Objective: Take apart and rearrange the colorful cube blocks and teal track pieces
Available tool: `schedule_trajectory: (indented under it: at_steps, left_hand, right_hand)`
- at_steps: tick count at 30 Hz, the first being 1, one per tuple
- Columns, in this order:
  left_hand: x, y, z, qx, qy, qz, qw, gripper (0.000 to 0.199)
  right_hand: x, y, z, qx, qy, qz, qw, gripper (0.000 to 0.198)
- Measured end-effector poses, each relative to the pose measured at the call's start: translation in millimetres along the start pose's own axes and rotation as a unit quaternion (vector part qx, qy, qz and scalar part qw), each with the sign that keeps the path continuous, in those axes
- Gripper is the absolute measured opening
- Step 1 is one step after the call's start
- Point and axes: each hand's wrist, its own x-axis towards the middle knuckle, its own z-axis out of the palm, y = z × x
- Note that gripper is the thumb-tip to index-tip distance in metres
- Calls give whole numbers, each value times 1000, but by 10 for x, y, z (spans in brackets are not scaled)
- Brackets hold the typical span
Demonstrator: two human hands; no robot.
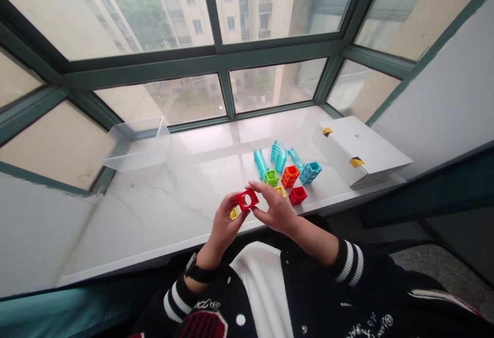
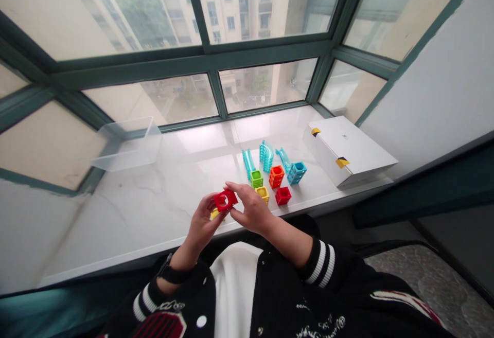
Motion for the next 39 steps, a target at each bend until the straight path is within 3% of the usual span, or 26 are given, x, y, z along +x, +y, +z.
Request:
schedule_trajectory:
  at_steps: [5,11,19,23,29,35,39]
  left_hand:
    - [62,101,63,69,12,61,996,41]
    - [216,276,249,154,3,171,973,38]
    - [256,272,421,173,-94,181,964,54]
    - [232,204,413,186,-110,171,961,50]
    - [287,-195,262,248,-68,127,958,32]
    - [277,-822,75,411,-40,71,908,31]
    - [241,-1016,30,464,-64,71,881,24]
  right_hand:
    - [-63,52,-63,24,-17,40,999,92]
    - [-71,70,-196,13,21,65,998,70]
    - [-252,171,-578,-4,45,92,995,70]
    - [-449,335,-773,-35,87,139,986,71]
    - [-664,579,-965,-87,120,196,969,63]
    - [-788,782,-1016,-141,122,204,961,64]
    - [-854,943,-1008,-160,129,215,955,67]
